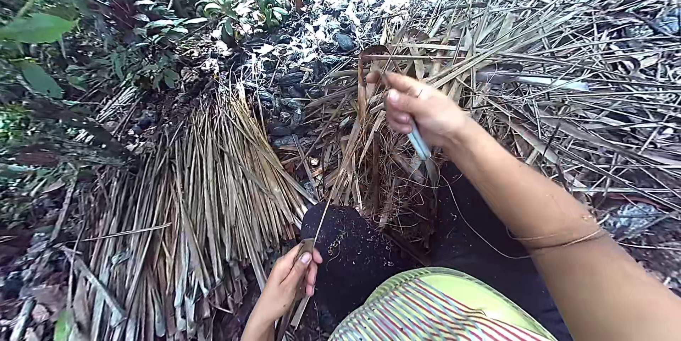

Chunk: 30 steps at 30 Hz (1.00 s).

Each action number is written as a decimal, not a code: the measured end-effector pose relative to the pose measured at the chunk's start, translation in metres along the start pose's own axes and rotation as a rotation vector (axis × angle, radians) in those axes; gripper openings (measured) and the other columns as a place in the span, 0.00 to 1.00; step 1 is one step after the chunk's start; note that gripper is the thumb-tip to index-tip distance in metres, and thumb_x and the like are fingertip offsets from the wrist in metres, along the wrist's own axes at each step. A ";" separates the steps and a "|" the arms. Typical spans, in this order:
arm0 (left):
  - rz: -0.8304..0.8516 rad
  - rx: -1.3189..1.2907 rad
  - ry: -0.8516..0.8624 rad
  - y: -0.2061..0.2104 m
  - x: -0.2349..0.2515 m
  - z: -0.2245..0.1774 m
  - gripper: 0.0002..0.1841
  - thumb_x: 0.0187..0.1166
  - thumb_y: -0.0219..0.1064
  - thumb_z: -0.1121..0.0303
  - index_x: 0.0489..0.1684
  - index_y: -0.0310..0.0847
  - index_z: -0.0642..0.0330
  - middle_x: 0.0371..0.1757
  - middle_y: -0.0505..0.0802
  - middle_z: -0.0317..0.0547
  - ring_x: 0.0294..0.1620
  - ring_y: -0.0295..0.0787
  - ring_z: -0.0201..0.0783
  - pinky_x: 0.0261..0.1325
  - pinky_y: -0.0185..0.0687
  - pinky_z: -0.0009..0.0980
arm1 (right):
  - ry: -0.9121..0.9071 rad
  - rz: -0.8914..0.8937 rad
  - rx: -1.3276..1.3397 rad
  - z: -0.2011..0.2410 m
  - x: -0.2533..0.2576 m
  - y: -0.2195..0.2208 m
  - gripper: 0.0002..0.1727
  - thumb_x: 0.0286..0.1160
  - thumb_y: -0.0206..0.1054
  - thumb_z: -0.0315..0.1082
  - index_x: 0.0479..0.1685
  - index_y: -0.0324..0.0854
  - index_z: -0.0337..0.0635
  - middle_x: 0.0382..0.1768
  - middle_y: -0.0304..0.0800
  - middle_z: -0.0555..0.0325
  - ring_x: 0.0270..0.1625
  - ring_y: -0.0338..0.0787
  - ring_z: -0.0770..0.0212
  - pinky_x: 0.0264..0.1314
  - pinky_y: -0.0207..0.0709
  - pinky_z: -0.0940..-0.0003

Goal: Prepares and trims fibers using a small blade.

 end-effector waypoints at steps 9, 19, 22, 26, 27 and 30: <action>-0.044 -0.040 0.015 -0.010 0.001 0.007 0.15 0.90 0.55 0.50 0.61 0.76 0.48 0.24 0.87 0.20 0.19 0.83 0.19 0.25 0.85 0.17 | 0.114 0.232 -0.009 -0.025 -0.009 0.024 0.23 0.85 0.51 0.31 0.77 0.72 0.40 0.20 0.71 0.78 0.17 0.66 0.84 0.20 0.62 0.87; 0.013 0.028 -0.072 -0.062 -0.035 0.069 0.12 0.88 0.58 0.48 0.52 0.85 0.37 0.34 0.94 0.20 0.35 0.89 0.17 0.45 0.85 0.18 | -0.287 0.092 -0.071 0.062 0.022 -0.069 0.17 0.85 0.56 0.36 0.69 0.75 0.49 0.17 0.74 0.83 0.17 0.72 0.82 0.23 0.70 0.84; 0.002 -0.014 -0.137 -0.076 -0.042 0.083 0.10 0.88 0.59 0.51 0.51 0.86 0.37 0.37 0.95 0.22 0.39 0.91 0.19 0.49 0.86 0.19 | -0.254 0.154 -0.104 0.062 0.024 -0.067 0.19 0.85 0.55 0.36 0.71 0.75 0.46 0.18 0.73 0.82 0.17 0.72 0.82 0.23 0.70 0.84; -0.064 0.006 -0.145 -0.088 -0.045 0.085 0.08 0.89 0.58 0.57 0.49 0.84 0.37 0.37 0.94 0.16 0.38 0.88 0.15 0.48 0.83 0.16 | -0.205 0.168 -0.118 0.053 0.027 -0.065 0.20 0.84 0.54 0.33 0.72 0.74 0.43 0.16 0.72 0.81 0.16 0.70 0.82 0.22 0.68 0.83; -0.075 0.011 -0.141 -0.090 -0.045 0.085 0.08 0.89 0.58 0.57 0.48 0.85 0.37 0.36 0.93 0.16 0.37 0.87 0.14 0.47 0.82 0.15 | -0.196 0.163 -0.118 0.051 0.028 -0.066 0.20 0.84 0.53 0.33 0.72 0.75 0.42 0.17 0.73 0.80 0.16 0.70 0.82 0.21 0.67 0.84; -0.129 0.045 -0.180 -0.097 -0.048 0.089 0.10 0.88 0.53 0.66 0.48 0.82 0.43 0.34 0.91 0.14 0.35 0.85 0.13 0.47 0.80 0.14 | -0.206 0.106 -0.105 0.049 0.029 -0.074 0.19 0.84 0.53 0.34 0.71 0.75 0.44 0.18 0.74 0.82 0.16 0.70 0.82 0.22 0.67 0.84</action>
Point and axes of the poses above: each hand's wrist, its own x-axis towards the middle knuckle, its own y-axis out of the palm, z = x × y, the point moved 7 cm from there along x, towards the middle knuckle
